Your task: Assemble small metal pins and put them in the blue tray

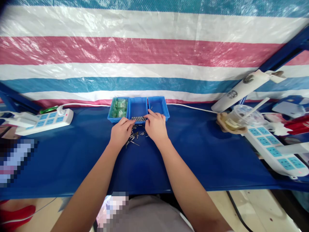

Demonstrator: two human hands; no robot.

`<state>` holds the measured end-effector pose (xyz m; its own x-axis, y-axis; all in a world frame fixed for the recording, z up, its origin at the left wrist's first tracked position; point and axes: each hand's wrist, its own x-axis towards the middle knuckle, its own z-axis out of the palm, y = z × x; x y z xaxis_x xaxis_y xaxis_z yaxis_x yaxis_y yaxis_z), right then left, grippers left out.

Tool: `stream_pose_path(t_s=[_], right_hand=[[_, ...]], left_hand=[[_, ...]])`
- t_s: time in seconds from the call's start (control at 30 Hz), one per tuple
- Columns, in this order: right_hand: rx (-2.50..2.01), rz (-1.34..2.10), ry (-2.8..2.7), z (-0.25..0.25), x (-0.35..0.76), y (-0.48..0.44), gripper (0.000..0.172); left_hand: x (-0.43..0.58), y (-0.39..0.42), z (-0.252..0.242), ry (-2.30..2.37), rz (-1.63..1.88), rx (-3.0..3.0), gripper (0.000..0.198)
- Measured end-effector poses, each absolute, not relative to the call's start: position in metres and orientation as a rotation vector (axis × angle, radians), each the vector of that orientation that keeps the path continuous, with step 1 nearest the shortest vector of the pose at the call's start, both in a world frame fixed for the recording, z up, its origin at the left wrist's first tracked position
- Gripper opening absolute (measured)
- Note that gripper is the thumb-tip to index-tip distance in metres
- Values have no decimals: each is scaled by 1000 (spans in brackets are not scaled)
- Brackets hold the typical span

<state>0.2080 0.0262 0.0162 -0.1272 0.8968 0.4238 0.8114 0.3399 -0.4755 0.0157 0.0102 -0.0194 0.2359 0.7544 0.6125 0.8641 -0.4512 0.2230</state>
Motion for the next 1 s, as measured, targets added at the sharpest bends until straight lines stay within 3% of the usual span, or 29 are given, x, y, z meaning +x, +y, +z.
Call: stream_pose_path(t_s=[0.23, 0.53, 0.77, 1.0], right_hand=[[-1502, 151, -1880, 11, 214, 33, 42], [-1416, 182, -1915, 6, 212, 33, 41], [-1424, 175, -1977, 3, 210, 32, 25], [-1465, 136, -2005, 1, 206, 32, 26]], left_hand=[[17, 13, -20, -1555, -1071, -2327, 24], [19, 12, -20, -1604, -1046, -2278, 27], [24, 15, -21, -1727, -1112, -2182, 28], [22, 13, -15, -1892, -1120, -1980, 25]])
